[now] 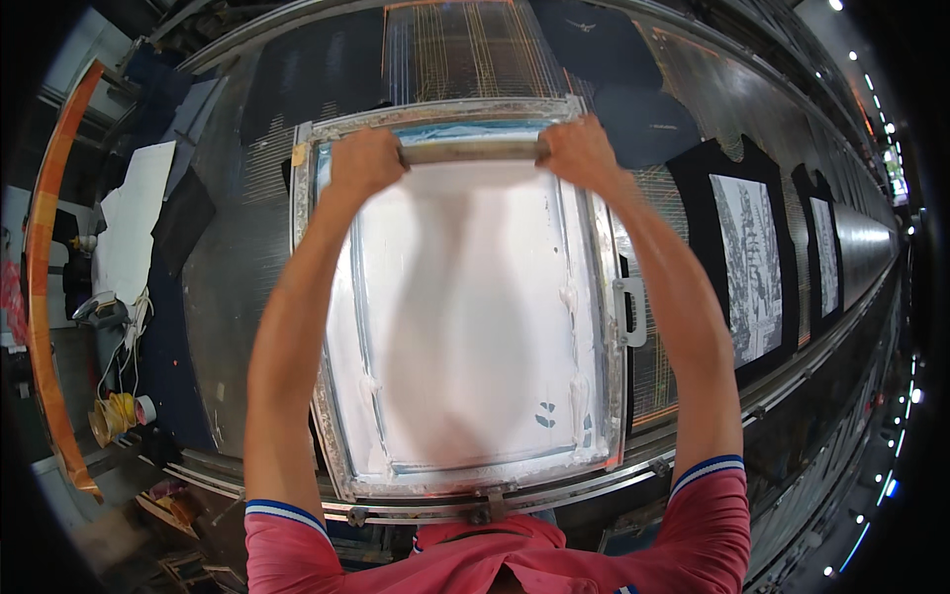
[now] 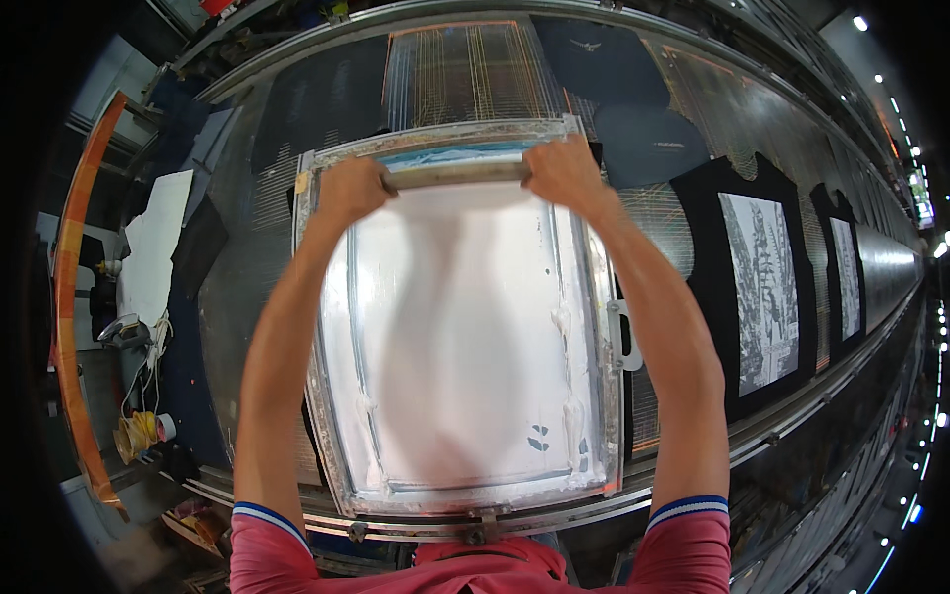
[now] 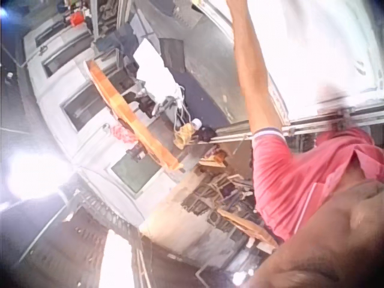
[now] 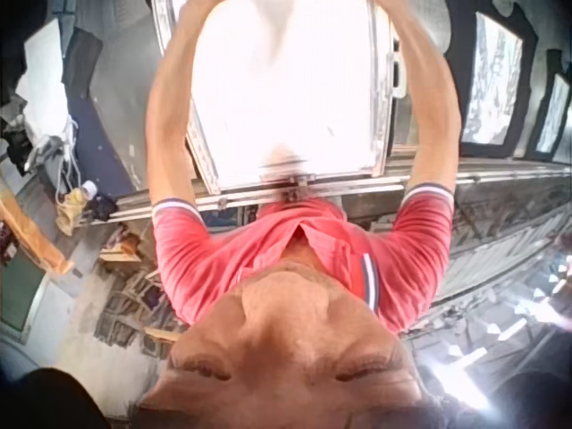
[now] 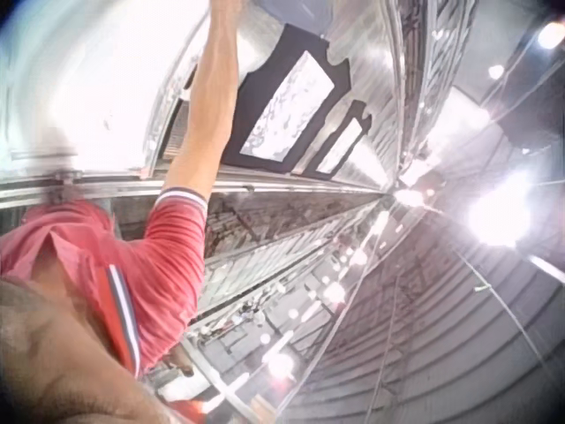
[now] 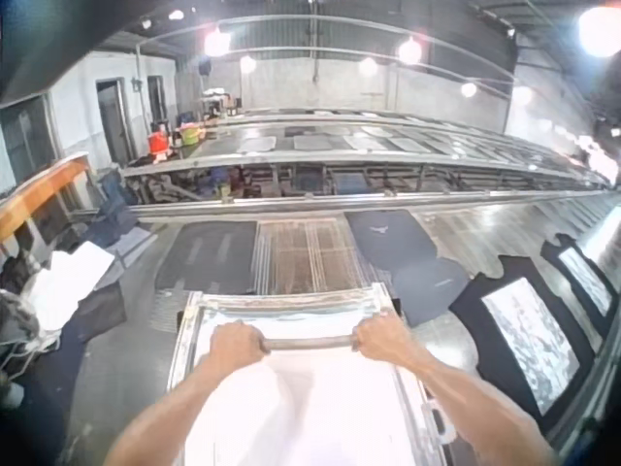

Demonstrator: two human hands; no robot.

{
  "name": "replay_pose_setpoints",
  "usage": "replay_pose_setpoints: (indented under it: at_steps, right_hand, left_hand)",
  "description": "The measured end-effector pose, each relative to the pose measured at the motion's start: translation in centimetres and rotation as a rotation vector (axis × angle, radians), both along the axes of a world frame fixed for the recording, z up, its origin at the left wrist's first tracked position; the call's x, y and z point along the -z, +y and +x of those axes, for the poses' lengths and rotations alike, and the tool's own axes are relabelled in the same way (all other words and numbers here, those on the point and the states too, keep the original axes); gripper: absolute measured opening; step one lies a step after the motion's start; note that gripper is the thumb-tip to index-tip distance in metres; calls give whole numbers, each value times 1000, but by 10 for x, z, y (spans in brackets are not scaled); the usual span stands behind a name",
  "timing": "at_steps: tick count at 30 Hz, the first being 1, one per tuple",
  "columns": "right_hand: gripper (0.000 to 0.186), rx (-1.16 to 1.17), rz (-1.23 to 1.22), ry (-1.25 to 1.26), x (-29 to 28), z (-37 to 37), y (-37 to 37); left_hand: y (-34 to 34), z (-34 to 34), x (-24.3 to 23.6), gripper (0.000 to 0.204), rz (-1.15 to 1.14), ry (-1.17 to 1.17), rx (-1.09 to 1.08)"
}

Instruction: The person performs screen printing on a series of black t-shirts laid out on a conveyor belt. They use a squeegee to pull white ink across a screen frame, then lift the screen to reveal the printed design. The process is repeated for multiple shirts in sequence.

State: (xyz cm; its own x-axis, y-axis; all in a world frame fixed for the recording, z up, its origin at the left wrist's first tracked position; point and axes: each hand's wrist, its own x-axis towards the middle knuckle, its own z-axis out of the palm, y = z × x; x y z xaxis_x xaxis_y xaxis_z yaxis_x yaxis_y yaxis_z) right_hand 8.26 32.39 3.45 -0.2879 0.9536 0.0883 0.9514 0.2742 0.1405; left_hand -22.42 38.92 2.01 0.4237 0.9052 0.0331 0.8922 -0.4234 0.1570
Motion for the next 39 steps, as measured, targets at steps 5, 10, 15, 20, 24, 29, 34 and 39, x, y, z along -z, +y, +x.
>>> replay_pose_setpoints:
  at_steps: [5,10,15,20,24,29,34,39]
  right_hand:
    - [18,88,-51,114,-1,-3,42]
    - [14,103,-142,160,4,-23,-18]
    - [12,48,-178,215,10,-41,-95]
    - [8,-1,-167,270,14,-63,-184]
    - [6,-1,-206,320,13,-78,-246]
    - [9,-25,-232,377,31,-93,-307]
    - [10,-44,-265,327,50,-86,-313]
    - [7,-10,-264,330,40,-78,-267]
  left_hand:
    - [41,-13,-2,27,5,-31,45]
    - [-18,-37,9,24,60,-106,51]
    - [-99,-61,22,28,-22,-129,57]
    - [-191,-84,33,31,-54,-111,38]
    - [-259,-93,30,31,-61,-157,66]
    - [-325,-109,44,22,-91,-246,34]
    - [-329,-108,63,21,-165,-215,51]
    - [-272,-100,59,21,-190,-133,33]
